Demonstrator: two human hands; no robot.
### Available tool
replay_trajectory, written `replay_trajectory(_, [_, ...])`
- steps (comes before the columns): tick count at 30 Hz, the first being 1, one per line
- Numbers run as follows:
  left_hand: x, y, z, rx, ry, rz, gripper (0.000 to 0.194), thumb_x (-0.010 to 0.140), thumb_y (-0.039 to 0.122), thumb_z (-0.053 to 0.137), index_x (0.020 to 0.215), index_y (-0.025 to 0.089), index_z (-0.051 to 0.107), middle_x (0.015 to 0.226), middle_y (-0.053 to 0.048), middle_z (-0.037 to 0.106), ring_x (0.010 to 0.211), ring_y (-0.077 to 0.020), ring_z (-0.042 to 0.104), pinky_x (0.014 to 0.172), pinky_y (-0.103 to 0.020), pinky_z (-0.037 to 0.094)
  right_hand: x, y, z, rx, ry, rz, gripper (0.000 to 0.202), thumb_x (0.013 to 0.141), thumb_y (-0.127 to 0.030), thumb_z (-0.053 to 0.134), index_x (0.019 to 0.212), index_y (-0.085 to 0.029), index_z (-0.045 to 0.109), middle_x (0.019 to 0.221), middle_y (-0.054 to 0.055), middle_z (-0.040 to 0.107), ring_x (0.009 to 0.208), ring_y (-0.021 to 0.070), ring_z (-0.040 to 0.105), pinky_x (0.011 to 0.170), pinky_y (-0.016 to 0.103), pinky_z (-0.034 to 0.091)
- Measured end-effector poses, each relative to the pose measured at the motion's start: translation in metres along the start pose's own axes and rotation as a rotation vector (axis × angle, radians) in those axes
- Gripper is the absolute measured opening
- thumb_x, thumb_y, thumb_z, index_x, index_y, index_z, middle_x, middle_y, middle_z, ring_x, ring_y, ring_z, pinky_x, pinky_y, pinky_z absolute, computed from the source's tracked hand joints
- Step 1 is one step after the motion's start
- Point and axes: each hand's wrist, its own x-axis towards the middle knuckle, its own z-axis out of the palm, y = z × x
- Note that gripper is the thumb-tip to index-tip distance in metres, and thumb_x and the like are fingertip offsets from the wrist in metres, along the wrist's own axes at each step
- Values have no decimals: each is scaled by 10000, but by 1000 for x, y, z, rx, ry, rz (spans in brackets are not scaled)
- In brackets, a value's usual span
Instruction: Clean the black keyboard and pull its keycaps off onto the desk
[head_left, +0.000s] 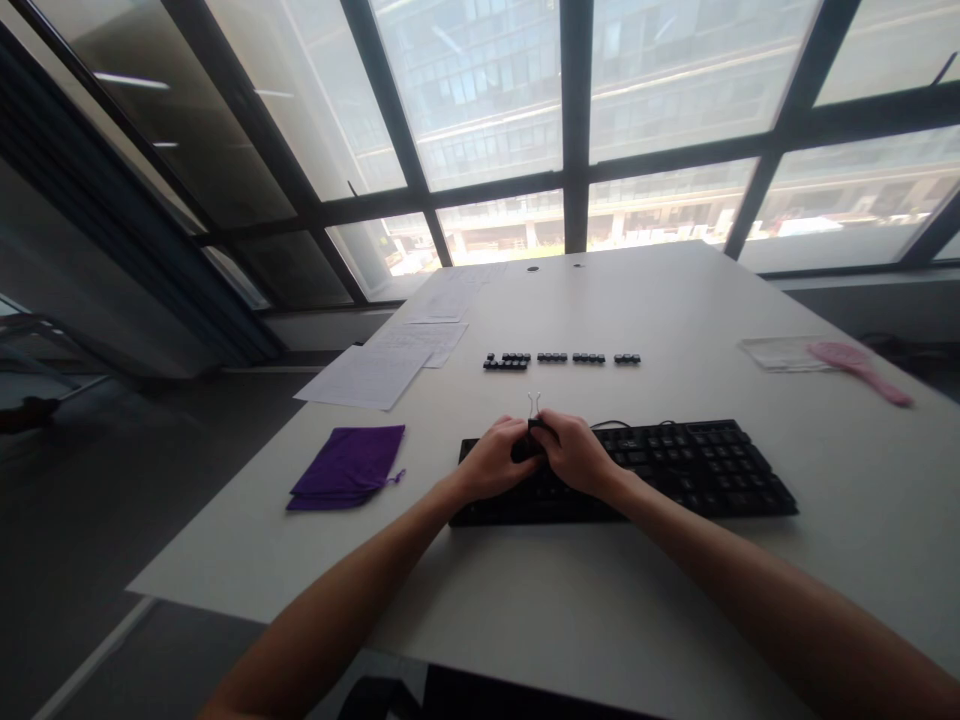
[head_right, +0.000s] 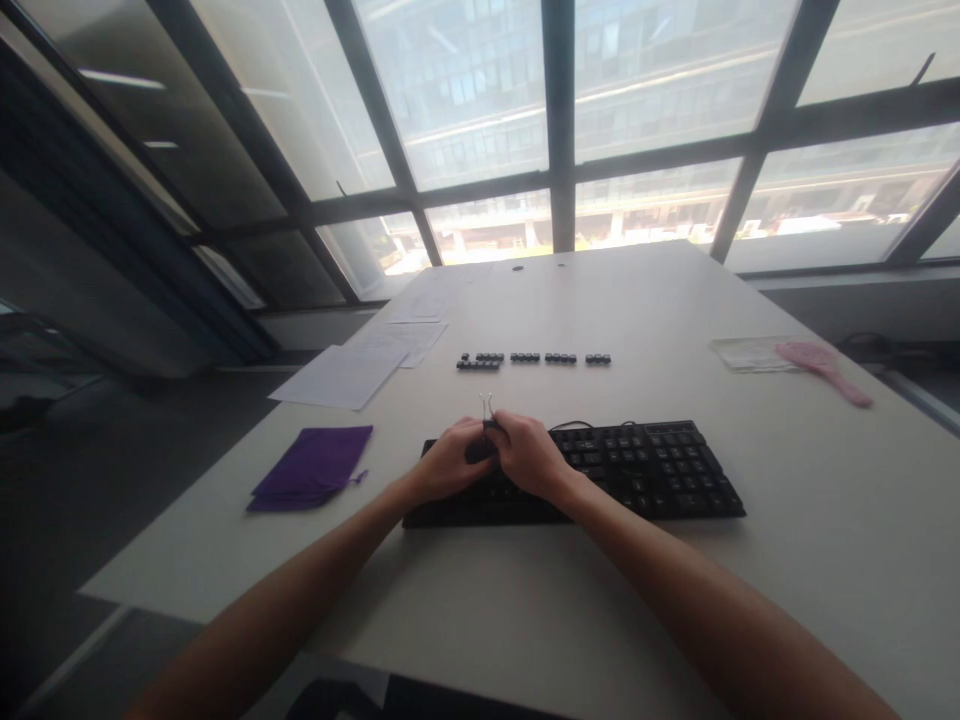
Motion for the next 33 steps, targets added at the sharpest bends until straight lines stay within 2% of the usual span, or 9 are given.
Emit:
replay_trajectory(8, [1,-6,4,-54,18,-72,59,816,247,713,861,214,692,848,-28,710,867,-212,610,799,-340,489,2,2,-1,117,9,53,218,917,-259,503,706,-206,519,678,-3,597,647,157,507,625,273,366])
replay_trajectory(15, [1,-5,4,-112,100,-82,75,862,252,693,931,233,715,933,-22,725,880,-189,662,829,-325,518,7,7,-2,252,100,152,224,921,-288,508,712,-211,521,658,-4,627,622,160,555,612,275,396])
replay_trajectory(20, [0,-3,4,-152,156,-90,223,814,187,738,1024,256,709,974,-12,737,890,-184,687,839,-324,550,6,6,-2,222,159,149,200,932,-316,514,764,-214,551,672,-1,634,625,166,563,600,274,397])
replay_trajectory(24, [-1,1,5,-147,259,-93,275,802,151,747,1048,247,672,981,-5,742,897,-182,702,863,-336,564,7,4,-1,226,179,161,183,958,-336,491,833,-215,550,740,16,682,674,177,621,642,281,422])
replay_trajectory(27, [-2,2,6,-96,324,-71,310,789,146,766,1053,251,644,954,-1,720,866,-174,695,834,-327,574,8,5,-1,243,163,177,173,973,-337,470,870,-216,539,745,17,697,688,180,647,662,286,432])
replay_trajectory(30, [-2,2,7,-36,316,-5,271,821,144,736,1052,256,647,998,-15,676,851,-160,676,802,-311,579,9,8,0,266,151,175,172,973,-344,470,873,-218,529,733,10,691,673,175,644,655,283,436])
replay_trajectory(33, [-3,0,8,-6,314,92,243,859,115,689,1066,243,671,1078,-38,644,931,-164,663,851,-318,570,11,12,0,294,157,160,181,964,-357,479,860,-216,521,739,11,685,674,175,637,644,281,436])
